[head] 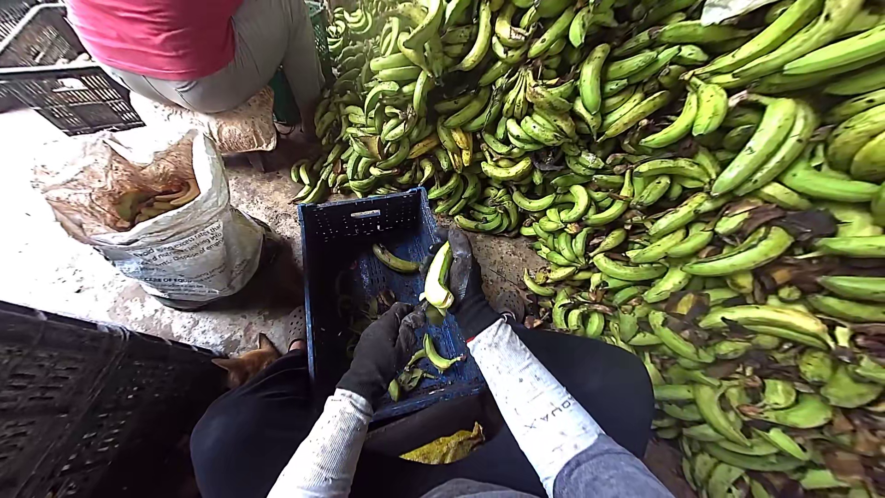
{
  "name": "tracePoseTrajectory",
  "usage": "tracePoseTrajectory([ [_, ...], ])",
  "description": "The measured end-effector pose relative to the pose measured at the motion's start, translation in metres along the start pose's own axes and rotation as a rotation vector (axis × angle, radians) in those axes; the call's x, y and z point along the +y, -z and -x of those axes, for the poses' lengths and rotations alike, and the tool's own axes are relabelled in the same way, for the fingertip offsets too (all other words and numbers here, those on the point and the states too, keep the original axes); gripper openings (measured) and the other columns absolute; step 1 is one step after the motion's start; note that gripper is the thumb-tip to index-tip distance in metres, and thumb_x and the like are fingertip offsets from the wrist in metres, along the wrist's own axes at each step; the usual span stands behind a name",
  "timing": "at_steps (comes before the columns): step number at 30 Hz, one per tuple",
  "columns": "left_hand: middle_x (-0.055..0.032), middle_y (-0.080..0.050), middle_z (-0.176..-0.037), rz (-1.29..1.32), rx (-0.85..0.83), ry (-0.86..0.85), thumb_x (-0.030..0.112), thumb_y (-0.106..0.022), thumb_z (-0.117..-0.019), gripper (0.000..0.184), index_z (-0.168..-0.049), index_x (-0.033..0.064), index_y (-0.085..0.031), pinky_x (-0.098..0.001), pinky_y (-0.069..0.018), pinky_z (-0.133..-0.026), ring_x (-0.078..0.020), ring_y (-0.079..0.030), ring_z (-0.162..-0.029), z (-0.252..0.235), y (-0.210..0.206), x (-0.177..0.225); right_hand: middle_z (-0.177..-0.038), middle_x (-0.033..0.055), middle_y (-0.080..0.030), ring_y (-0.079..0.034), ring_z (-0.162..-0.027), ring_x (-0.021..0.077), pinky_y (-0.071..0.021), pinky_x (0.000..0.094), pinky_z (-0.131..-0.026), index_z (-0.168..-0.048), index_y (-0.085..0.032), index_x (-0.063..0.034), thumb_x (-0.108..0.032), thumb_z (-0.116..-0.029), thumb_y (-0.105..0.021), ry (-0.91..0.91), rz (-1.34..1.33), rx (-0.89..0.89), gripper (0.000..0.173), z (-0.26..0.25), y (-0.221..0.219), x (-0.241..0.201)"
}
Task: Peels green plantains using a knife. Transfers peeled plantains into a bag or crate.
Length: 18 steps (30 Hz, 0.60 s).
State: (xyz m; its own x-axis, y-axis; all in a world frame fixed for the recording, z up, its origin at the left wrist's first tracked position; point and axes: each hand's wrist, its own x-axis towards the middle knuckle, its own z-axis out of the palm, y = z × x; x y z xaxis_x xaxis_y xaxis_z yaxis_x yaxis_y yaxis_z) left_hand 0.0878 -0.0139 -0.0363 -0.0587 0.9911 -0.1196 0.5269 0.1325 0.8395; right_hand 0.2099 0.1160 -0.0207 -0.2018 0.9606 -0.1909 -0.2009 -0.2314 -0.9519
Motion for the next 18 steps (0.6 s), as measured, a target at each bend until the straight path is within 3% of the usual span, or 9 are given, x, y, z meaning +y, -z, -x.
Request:
tracePoseTrajectory([
  [3,-0.0091,-0.070,-0.100,-0.034,-0.010,0.000,0.044,-0.033,-0.1055,0.051,-0.128,0.0090,-0.063,-0.0485,-0.0545,-0.085,-0.0225,-0.068,-0.093,-0.004,0.001,-0.004,-0.080,0.0008,-0.057,-0.058,-0.060,0.0142,-0.0552,0.0339,-0.057,-0.121,-0.056,-0.0176,-0.053,-0.1080,-0.025,-0.065,-0.088,-0.007,0.049,-0.001,0.001,0.002],
  [6,-0.0113,-0.070,-0.110,-0.068,-0.045,0.031,0.045,-0.032,-0.1059,0.053,-0.131,0.0096,-0.061,-0.0509,-0.0526,-0.092,-0.0250,-0.067,-0.104,-0.009,0.005,-0.008,-0.071,-0.0004,-0.060,-0.060,-0.056,0.0132,-0.0548,0.0321,-0.054,-0.112,-0.060,-0.0175,-0.056,-0.1070,-0.016,-0.148,-0.176,-0.112,0.058,0.005,0.000,0.011],
  [10,-0.0146,-0.069,-0.117,-0.099,-0.037,0.089,0.041,-0.031,-0.1068,0.051,-0.134,0.0088,-0.061,-0.0537,-0.0504,-0.098,-0.0280,-0.066,-0.111,-0.017,0.007,-0.020,-0.069,0.0023,-0.063,-0.063,-0.059,0.0141,-0.0561,0.0310,-0.057,-0.103,-0.062,-0.0114,-0.053,-0.1074,-0.008,-0.165,-0.212,-0.215,0.068,0.014,-0.007,0.029],
  [14,-0.0190,-0.069,-0.115,-0.181,-0.049,0.181,0.037,-0.032,-0.1088,0.047,-0.131,0.0067,-0.061,-0.0585,-0.0488,-0.097,-0.0339,-0.066,-0.113,-0.019,0.012,-0.019,-0.085,0.0065,-0.069,-0.066,-0.076,0.0150,-0.0569,0.0339,-0.071,-0.111,-0.064,-0.0076,-0.047,-0.1093,-0.009,-0.076,0.011,-0.271,0.068,0.022,-0.004,0.035],
  [18,-0.0151,-0.070,-0.112,-0.342,0.002,0.254,0.043,-0.038,-0.1068,0.043,-0.129,0.0161,-0.062,-0.0658,-0.0501,-0.083,-0.0377,-0.068,-0.104,-0.014,0.022,-0.012,-0.114,0.0026,-0.068,-0.065,-0.095,0.0119,-0.0563,0.0345,-0.082,-0.138,-0.056,-0.0198,-0.060,-0.1059,-0.025,-0.085,0.204,-0.494,0.060,0.024,0.018,0.031],
])
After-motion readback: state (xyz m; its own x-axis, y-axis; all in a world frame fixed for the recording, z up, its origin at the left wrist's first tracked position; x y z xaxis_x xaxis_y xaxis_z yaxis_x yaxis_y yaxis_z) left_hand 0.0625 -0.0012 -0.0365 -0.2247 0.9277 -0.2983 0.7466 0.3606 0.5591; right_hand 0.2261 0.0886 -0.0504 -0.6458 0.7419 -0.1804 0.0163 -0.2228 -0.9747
